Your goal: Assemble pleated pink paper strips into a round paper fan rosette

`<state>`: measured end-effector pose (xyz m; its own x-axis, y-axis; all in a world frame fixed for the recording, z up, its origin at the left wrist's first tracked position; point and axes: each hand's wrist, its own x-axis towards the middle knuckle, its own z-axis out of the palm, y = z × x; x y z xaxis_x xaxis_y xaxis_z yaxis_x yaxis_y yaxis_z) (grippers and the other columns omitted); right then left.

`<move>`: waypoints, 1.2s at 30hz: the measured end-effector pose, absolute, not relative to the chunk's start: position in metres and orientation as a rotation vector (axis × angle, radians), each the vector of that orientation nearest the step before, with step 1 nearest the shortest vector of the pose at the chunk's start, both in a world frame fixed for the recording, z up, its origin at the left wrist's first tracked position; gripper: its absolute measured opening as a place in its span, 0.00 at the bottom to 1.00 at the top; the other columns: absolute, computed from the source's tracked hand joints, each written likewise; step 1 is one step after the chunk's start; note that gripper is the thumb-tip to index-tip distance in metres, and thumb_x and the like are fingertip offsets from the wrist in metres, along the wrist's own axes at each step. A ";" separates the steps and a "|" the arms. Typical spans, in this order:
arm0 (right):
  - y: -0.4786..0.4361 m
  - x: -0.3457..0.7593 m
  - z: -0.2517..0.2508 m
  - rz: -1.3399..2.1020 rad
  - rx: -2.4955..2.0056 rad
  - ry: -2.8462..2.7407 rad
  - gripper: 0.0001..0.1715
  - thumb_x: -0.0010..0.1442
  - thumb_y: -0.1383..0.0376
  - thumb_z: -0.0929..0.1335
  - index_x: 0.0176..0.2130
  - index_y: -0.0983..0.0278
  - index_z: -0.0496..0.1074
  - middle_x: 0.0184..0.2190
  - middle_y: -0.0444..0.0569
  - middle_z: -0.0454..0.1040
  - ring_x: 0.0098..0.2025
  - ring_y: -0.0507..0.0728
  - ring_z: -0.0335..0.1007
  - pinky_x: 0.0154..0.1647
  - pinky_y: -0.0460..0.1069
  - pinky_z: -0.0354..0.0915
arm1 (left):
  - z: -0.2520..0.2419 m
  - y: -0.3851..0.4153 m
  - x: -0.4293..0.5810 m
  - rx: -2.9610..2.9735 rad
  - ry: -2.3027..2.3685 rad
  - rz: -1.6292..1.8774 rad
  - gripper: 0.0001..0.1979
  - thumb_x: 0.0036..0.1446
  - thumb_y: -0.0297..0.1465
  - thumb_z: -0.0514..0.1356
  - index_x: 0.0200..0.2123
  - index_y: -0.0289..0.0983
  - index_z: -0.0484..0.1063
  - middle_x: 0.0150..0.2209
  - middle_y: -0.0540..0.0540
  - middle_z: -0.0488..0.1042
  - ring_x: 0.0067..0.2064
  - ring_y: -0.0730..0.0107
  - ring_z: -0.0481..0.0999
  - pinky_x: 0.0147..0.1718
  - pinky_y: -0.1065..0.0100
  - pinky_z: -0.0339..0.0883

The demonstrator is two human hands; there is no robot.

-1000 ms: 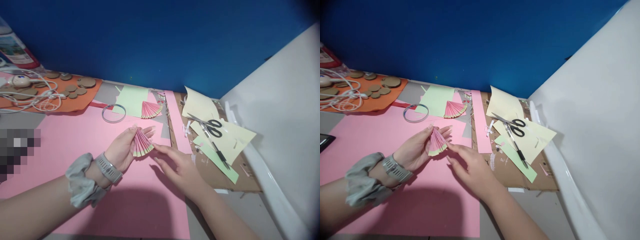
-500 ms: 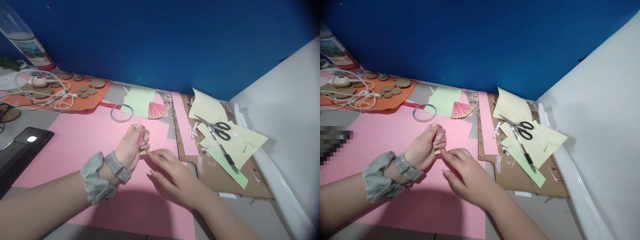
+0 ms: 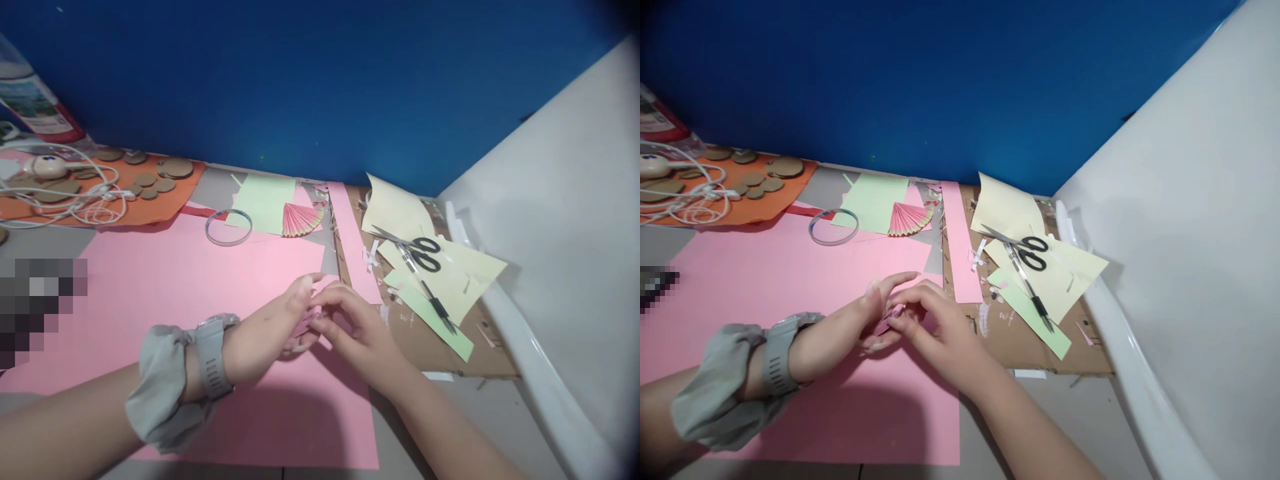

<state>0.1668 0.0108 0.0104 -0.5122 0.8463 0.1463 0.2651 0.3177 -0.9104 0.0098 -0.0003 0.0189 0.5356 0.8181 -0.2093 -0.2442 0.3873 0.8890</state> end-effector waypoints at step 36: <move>0.020 0.203 0.005 0.325 -0.815 -2.095 0.01 0.60 0.66 0.62 0.35 0.60 0.63 0.26 0.47 0.67 0.30 0.55 0.63 0.31 0.51 0.62 | 0.012 0.002 -0.011 1.890 1.200 0.970 0.15 0.47 0.35 0.65 0.40 0.39 0.74 0.37 0.46 0.78 0.37 0.67 0.76 0.37 0.72 0.68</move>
<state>0.2029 0.0200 0.0050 -0.4331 0.6539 0.6204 0.4351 0.7544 -0.4915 -0.0111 0.0019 0.0123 0.2949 0.9285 0.2256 0.4153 -0.3372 0.8449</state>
